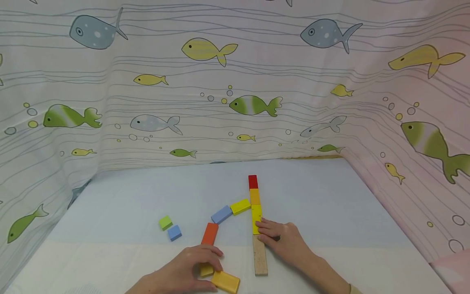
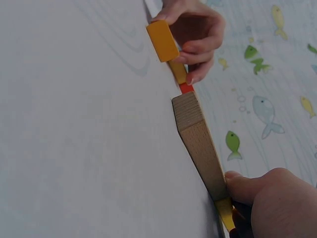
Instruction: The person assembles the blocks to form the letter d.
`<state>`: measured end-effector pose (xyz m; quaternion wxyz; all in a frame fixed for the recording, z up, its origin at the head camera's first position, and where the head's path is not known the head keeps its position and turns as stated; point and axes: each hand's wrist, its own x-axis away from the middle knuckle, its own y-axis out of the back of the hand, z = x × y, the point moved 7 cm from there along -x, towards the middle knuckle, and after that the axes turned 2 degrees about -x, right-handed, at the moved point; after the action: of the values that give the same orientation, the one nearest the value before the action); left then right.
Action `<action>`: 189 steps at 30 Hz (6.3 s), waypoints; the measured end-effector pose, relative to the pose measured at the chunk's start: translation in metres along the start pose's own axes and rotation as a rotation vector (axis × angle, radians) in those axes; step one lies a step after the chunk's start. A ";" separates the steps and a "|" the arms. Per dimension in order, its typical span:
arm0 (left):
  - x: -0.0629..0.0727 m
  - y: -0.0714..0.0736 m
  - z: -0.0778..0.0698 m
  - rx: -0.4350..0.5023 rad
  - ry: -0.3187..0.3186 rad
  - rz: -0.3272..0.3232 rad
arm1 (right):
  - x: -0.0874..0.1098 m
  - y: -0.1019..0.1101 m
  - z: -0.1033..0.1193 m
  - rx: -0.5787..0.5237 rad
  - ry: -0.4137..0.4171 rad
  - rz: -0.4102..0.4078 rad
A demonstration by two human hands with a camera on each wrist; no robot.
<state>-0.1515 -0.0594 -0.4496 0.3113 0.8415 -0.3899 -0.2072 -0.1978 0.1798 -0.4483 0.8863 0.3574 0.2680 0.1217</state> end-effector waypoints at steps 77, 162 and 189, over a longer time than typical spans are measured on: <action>0.072 0.141 0.107 -0.163 0.480 -0.379 | 0.001 -0.002 -0.004 -0.003 -0.011 0.009; -0.040 -0.038 -0.035 0.086 0.082 0.080 | 0.001 -0.001 -0.004 -0.009 -0.006 0.007; -0.040 -0.043 -0.031 -0.024 0.033 0.095 | 0.002 -0.001 -0.005 -0.004 -0.004 -0.007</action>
<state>-0.1348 0.0043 -0.4523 0.3370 0.8217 -0.4216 -0.1830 -0.1991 0.1830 -0.4531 0.8880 0.3550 0.2674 0.1182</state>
